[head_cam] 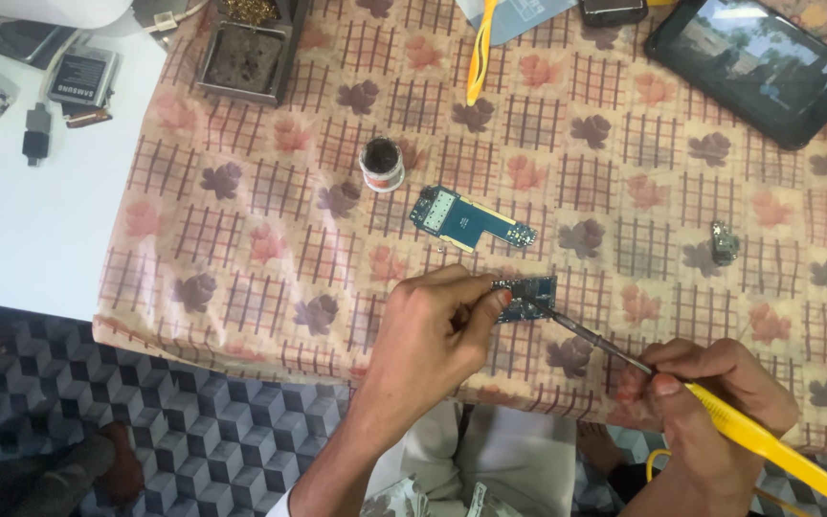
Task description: The person uses a soldering iron to apply solder to a small blue circuit board held in their left hand. They repeatedly touch the iron to various points on the board while working at a table.
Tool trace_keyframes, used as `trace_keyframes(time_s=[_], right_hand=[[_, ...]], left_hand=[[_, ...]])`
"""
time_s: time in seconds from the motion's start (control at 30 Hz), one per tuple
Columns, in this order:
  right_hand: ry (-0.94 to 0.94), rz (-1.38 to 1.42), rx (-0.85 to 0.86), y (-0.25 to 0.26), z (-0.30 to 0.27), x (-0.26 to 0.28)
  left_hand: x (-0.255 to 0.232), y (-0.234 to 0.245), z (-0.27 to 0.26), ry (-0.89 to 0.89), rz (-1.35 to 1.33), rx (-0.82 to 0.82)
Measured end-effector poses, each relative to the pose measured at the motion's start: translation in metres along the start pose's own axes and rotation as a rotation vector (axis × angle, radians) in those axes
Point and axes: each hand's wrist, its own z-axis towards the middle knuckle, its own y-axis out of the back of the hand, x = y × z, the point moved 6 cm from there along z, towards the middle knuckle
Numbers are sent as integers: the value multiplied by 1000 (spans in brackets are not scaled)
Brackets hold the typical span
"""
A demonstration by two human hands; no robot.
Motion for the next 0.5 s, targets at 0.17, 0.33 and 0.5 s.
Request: trace_keyframes(time_s=[0.17,0.33,0.5], right_hand=[[31,5,22,6,1,-5],[37,-23,22,9,-2,-5],[-11,-15,-11,1,0,-1]], left_hand=[[-1,-1,1,-19,14,-3],[0,-1,1,-30,3,-3],[-1,-2,0,-53,15,1]])
